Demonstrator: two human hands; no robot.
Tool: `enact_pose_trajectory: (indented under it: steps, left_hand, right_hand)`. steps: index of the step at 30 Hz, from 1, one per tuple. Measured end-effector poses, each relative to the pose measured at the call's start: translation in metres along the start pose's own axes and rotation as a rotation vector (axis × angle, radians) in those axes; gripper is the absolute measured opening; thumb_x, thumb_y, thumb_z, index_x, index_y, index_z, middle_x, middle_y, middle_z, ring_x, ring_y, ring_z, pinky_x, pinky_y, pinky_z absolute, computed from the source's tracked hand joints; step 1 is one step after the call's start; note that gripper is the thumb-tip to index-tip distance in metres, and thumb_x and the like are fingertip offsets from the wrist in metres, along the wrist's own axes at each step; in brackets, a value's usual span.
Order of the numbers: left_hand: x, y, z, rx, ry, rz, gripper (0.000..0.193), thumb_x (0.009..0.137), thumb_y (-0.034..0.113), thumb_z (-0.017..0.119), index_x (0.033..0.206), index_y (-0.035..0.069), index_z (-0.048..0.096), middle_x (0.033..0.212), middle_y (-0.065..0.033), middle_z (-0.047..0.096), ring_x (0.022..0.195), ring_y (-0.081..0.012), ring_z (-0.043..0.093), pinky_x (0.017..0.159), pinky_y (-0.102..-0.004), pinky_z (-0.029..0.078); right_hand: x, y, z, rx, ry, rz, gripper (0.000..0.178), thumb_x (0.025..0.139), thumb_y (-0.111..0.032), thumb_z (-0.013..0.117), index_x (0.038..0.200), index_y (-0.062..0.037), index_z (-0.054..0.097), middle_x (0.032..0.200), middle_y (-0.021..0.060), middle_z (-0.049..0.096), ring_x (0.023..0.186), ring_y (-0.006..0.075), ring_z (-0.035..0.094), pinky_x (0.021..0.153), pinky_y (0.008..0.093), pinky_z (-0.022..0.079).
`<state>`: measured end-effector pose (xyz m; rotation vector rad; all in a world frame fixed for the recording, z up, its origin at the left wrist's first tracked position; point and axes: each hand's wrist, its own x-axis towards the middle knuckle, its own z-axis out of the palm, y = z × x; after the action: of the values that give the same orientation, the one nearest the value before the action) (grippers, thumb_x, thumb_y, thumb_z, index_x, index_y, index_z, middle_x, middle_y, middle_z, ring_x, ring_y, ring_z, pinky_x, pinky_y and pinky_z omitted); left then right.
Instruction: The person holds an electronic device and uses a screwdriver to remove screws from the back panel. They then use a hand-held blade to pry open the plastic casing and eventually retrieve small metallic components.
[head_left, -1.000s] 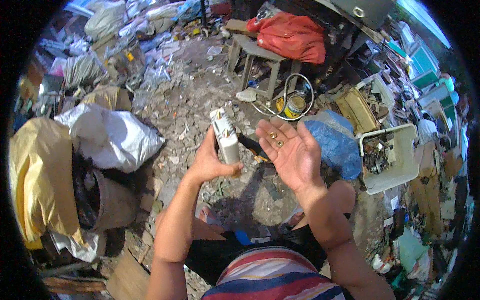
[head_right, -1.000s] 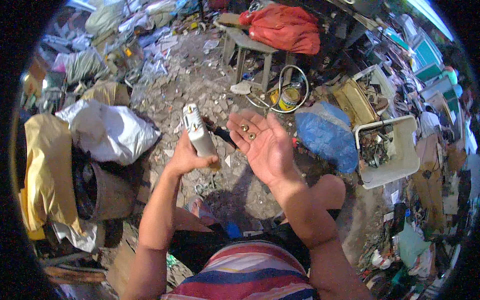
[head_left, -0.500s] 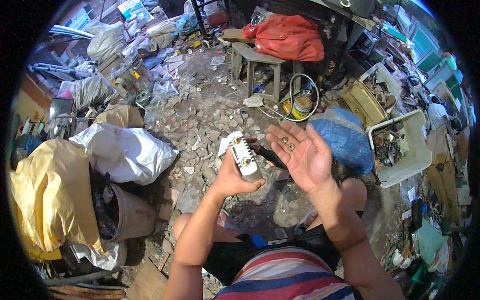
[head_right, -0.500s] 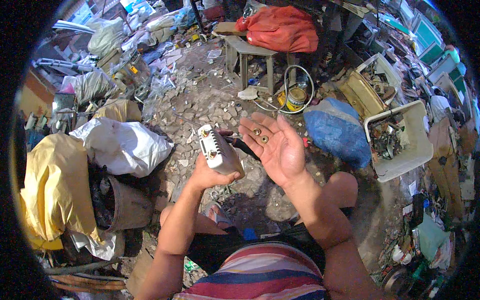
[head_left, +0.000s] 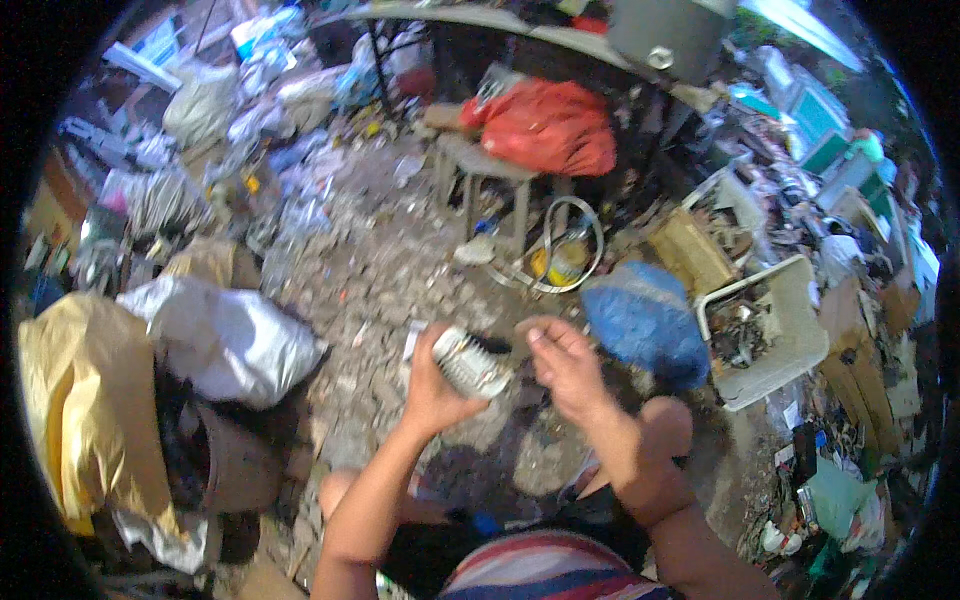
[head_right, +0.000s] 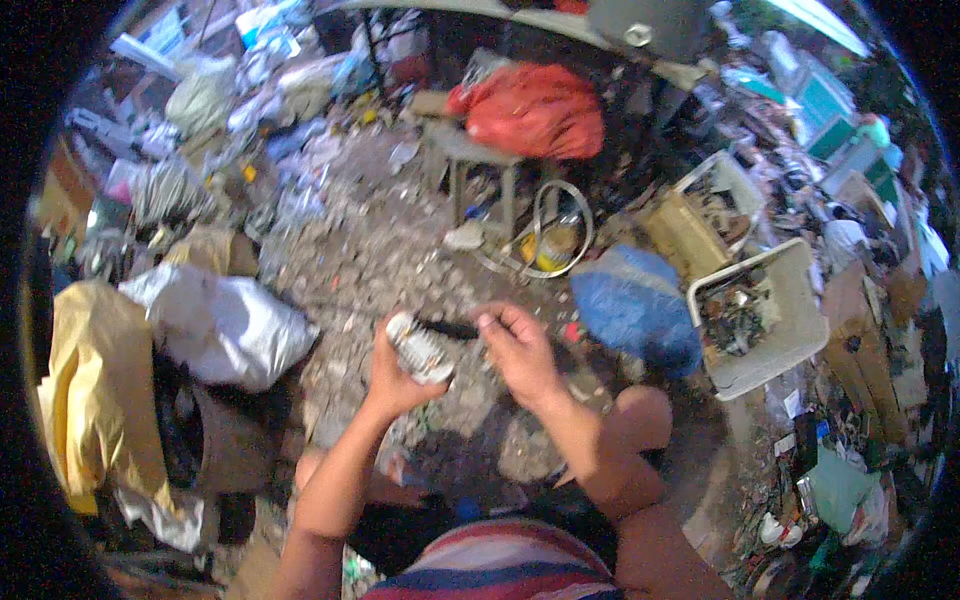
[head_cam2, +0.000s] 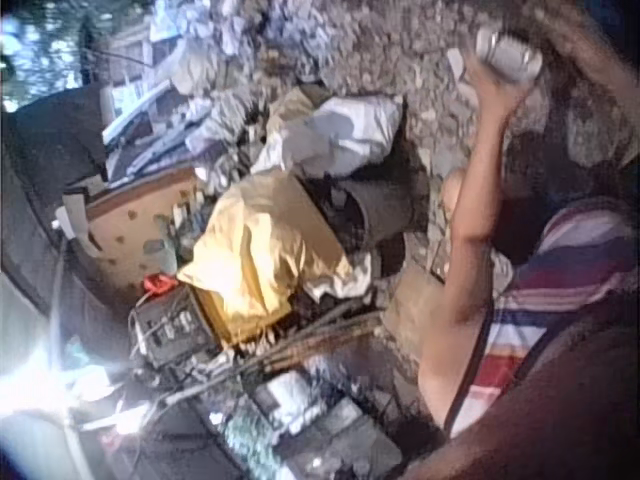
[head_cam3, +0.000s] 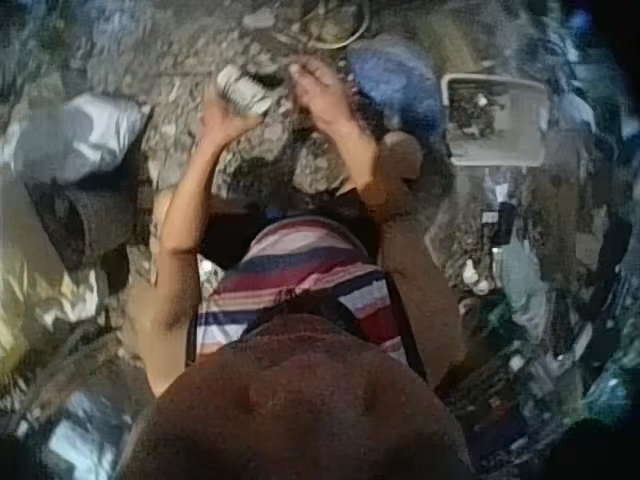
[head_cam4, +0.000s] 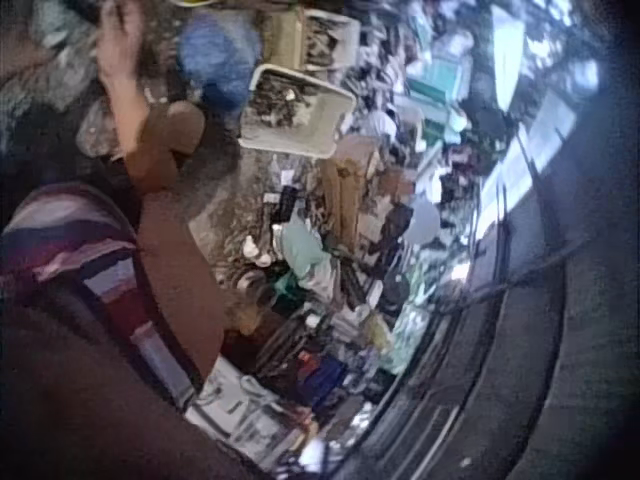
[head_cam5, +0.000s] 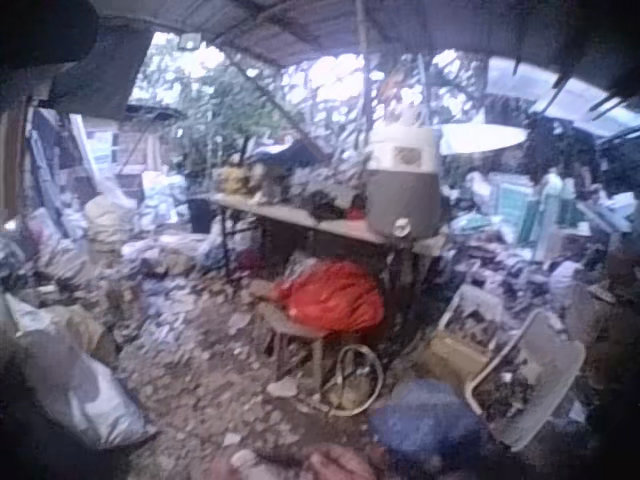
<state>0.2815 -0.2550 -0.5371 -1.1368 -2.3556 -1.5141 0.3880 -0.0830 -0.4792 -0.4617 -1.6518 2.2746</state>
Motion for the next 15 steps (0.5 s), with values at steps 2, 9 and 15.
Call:
enact_pose_trajectory:
  steps: [2, 9, 15]
  left_hand:
    - [0.004, 0.004, 0.007, 0.015, 0.014, -0.044, 0.087, 0.048, 0.024, 0.085, 0.122, 0.003, 0.043, 0.111, -0.0123, 0.051, 0.102, -0.0259, 0.054, 0.091, -0.0356, 0.045]
    - [0.002, 0.004, 0.002, -0.111, 0.077, 0.126, 0.100, 0.048, 0.023, 0.092, 0.129, 0.005, 0.036, 0.121, -0.0124, 0.047, 0.106, -0.0234, 0.054, 0.092, -0.0361, 0.045]
    - [0.003, 0.004, 0.007, -0.255, 0.121, 0.128, 0.099, 0.047, 0.023, 0.092, 0.127, 0.006, 0.037, 0.124, -0.0135, 0.046, 0.110, -0.0249, 0.052, 0.093, -0.0373, 0.044]
  right_hand:
    - [-0.008, -0.010, -0.002, -0.284, -0.044, -0.220, 0.018, 0.092, -0.015, 0.060, 0.107, -0.0058, 0.064, 0.073, -0.0084, 0.051, 0.062, 0.0019, 0.039, 0.056, 0.0202, 0.033]
    - [-0.038, -0.040, 0.016, -0.779, -0.239, -0.390, 0.037, 0.079, -0.013, 0.072, 0.115, -0.0069, 0.064, 0.069, 0.0018, 0.051, 0.055, 0.0075, 0.038, 0.049, 0.0256, 0.033]
    - [-0.040, -0.050, 0.029, -0.941, -0.303, -0.643, 0.034, 0.079, -0.012, 0.072, 0.112, -0.0067, 0.066, 0.076, 0.0117, 0.060, 0.060, 0.0238, 0.058, 0.054, 0.0337, 0.045]
